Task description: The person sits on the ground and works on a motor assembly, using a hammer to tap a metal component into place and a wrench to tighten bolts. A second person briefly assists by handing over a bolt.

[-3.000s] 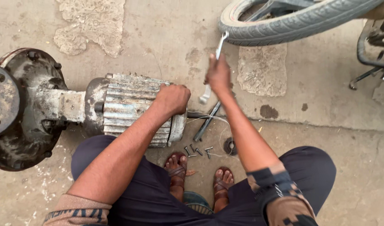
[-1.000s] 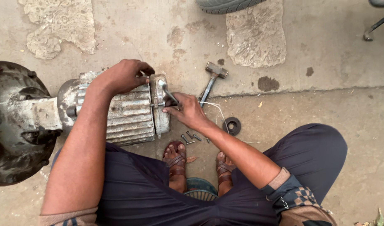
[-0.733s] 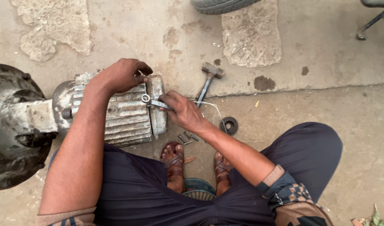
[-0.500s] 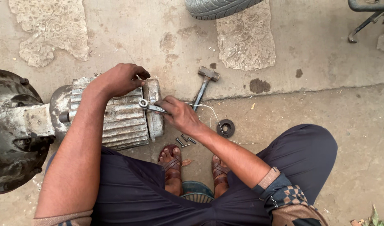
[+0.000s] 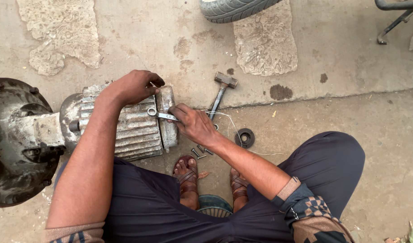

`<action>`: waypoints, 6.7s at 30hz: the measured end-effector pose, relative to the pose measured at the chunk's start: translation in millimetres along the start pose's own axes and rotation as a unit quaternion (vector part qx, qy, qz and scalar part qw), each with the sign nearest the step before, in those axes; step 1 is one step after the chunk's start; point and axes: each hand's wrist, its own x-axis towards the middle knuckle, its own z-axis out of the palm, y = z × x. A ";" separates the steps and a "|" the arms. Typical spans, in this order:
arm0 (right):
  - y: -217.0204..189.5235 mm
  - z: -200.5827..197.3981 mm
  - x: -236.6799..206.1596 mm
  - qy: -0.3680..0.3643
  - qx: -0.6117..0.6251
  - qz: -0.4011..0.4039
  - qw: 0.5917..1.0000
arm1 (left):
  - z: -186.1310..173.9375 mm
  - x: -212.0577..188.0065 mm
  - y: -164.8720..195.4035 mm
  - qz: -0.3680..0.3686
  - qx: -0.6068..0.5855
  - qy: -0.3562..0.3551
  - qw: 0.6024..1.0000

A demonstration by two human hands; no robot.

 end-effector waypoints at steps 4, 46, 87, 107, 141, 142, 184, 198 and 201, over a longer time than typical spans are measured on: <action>6.3 -12.3 8.0 0.009 0.142 0.035 0.989 | 4.3 3.0 9.2 -0.010 -0.006 -0.011 1.000; 33.1 21.1 146.0 0.022 0.146 0.398 0.905 | 43.2 -26.9 24.5 0.028 0.110 0.042 0.993; 6.8 -51.2 53.5 0.296 0.526 0.312 0.733 | 74.4 -20.7 20.9 0.126 0.167 0.164 0.964; 12.5 -53.7 46.5 0.287 0.558 0.321 0.709 | 63.1 -22.4 31.5 0.040 0.219 0.023 0.975; -29.5 -32.0 51.6 0.279 0.660 0.086 0.692 | 44.1 -26.9 28.7 -0.046 0.106 0.010 0.993; -31.3 -29.3 51.2 0.281 0.659 0.089 0.692 | 43.7 -26.4 28.3 -0.053 0.097 0.004 0.994; 71.5 -14.1 51.7 -0.052 0.021 0.302 0.952 | 48.2 -31.2 30.2 0.035 0.158 0.063 0.985; -0.9 16.6 -114.8 -0.407 -0.015 0.252 0.878 | 88.7 -3.3 24.7 0.021 0.127 0.152 0.980; 23.7 49.6 -140.6 -0.406 -0.057 0.235 0.881 | 85.7 -7.4 27.5 0.038 0.180 0.091 0.979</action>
